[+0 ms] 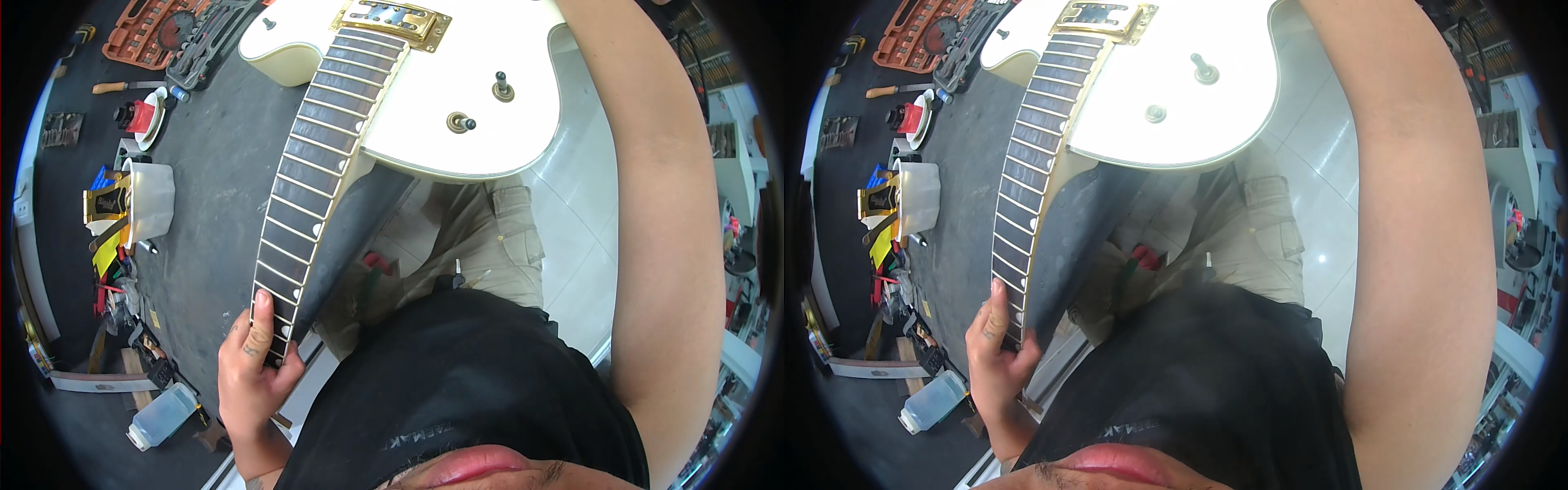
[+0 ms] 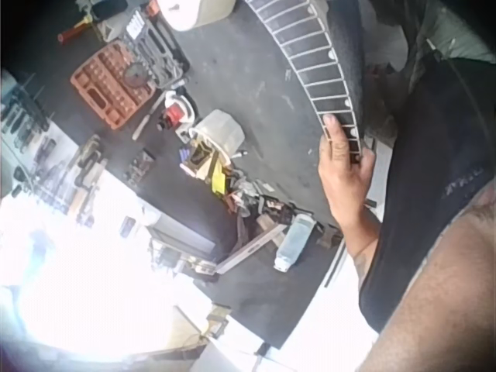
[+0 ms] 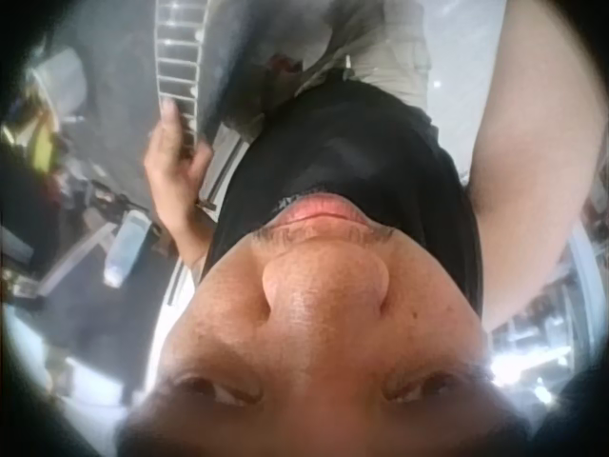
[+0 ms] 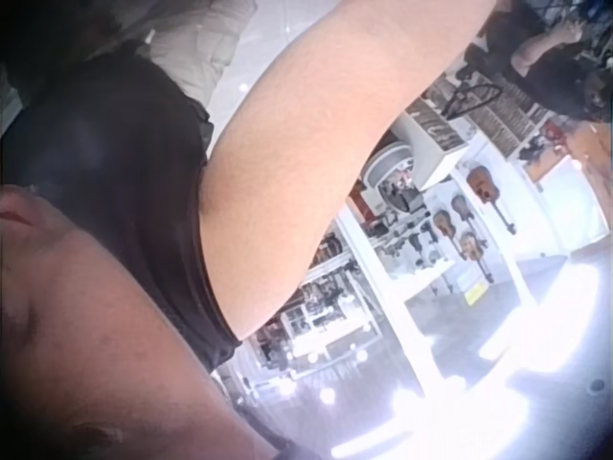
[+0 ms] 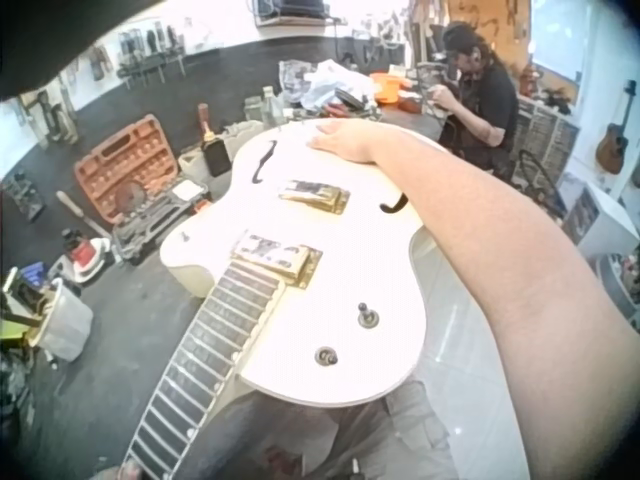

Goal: The person cleans the fretboard of a guitar using a brush, applies a piece to the headstock, and then secures a clamp to the neck of the guitar.

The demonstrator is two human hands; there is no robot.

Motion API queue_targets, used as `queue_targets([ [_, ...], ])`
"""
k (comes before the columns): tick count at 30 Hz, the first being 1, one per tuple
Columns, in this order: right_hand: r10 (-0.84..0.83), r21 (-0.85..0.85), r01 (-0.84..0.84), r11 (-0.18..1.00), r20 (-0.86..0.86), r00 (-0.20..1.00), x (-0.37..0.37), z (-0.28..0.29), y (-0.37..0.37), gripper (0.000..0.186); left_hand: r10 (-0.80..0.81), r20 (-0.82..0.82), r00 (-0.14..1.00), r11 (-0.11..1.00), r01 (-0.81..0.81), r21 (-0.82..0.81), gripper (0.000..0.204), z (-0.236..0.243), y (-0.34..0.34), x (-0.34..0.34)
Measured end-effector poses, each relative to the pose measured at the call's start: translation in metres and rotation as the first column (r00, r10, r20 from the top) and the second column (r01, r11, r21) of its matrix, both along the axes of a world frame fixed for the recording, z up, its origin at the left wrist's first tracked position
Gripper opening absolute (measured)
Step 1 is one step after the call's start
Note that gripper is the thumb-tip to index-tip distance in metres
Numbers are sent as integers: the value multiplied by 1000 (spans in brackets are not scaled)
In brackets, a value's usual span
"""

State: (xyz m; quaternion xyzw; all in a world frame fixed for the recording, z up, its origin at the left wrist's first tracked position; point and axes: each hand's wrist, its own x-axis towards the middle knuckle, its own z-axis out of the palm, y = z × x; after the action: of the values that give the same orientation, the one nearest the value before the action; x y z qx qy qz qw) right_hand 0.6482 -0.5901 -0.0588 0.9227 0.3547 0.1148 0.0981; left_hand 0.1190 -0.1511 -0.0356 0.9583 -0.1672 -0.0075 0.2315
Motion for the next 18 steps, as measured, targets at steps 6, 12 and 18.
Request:
queue_targets([
  [6,35,-19,-33,999,125,992,16,-12,-41,48,-29,-28,999,1000,28,-9,96,20,-8,10],
  [12,-1,555,39,831,-68,998,-106,85,83,43,35,-36,999,999,-35,10,95,33,24,12],
  [18,372,271,-308,912,-227,900,-230,115,206,60,106,-101,989,994,-106,4,96,33,60,35],
])
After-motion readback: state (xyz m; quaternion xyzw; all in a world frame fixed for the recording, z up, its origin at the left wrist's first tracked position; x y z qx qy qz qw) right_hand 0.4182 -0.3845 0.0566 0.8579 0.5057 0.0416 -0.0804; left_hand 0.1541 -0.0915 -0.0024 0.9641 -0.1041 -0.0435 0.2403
